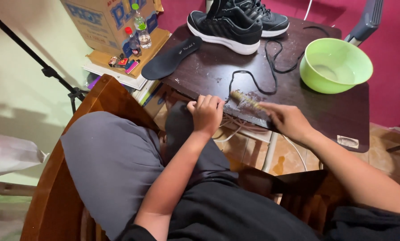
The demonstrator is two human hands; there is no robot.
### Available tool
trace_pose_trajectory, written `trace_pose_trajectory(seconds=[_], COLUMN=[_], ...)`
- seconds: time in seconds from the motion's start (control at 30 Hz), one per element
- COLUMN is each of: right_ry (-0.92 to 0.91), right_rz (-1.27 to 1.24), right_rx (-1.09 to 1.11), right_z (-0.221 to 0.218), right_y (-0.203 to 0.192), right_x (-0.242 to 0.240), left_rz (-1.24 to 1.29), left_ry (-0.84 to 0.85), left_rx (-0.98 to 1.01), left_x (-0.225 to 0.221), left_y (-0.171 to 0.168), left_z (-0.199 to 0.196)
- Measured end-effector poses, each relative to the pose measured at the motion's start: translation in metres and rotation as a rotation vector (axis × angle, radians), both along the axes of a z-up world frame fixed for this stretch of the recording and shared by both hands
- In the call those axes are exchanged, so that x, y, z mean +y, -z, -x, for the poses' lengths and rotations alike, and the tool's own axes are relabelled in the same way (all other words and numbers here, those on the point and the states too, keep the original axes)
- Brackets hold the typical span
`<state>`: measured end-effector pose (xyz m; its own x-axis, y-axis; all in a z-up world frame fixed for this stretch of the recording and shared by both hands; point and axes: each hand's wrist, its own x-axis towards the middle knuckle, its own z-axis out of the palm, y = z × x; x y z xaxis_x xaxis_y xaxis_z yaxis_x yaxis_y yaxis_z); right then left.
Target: Cleaning shoelaces and shoe soles using a toothbrush and water at a repair bench.
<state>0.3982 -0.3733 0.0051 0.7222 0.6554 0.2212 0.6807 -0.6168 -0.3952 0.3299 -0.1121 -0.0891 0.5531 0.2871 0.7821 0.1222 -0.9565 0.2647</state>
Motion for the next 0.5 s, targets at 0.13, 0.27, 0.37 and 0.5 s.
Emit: trace_pose_trajectory(seconds=[0.13, 0.27, 0.37, 0.5], right_ry=[-0.048, 0.038, -0.041, -0.006], right_rz=[0.061, 0.004, 0.063, 0.126], right_rx=[0.035, 0.088, 0.111, 0.111], right_z=[0.011, -0.011, 0.008, 0.007], right_y=[-0.017, 0.001, -0.01, -0.011], right_x=[0.0, -0.01, -0.002, -0.003], left_rz=[-0.078, -0.09, -0.095, -0.052], left_ry=[-0.018, 0.007, 0.018, 0.049], left_rx=[0.015, 0.05, 0.076, 0.099], left_x=[0.0, 0.001, 0.002, 0.002], left_y=[-0.002, -0.003, -0.003, 0.002], left_z=[0.001, 0.005, 0.013, 0.022])
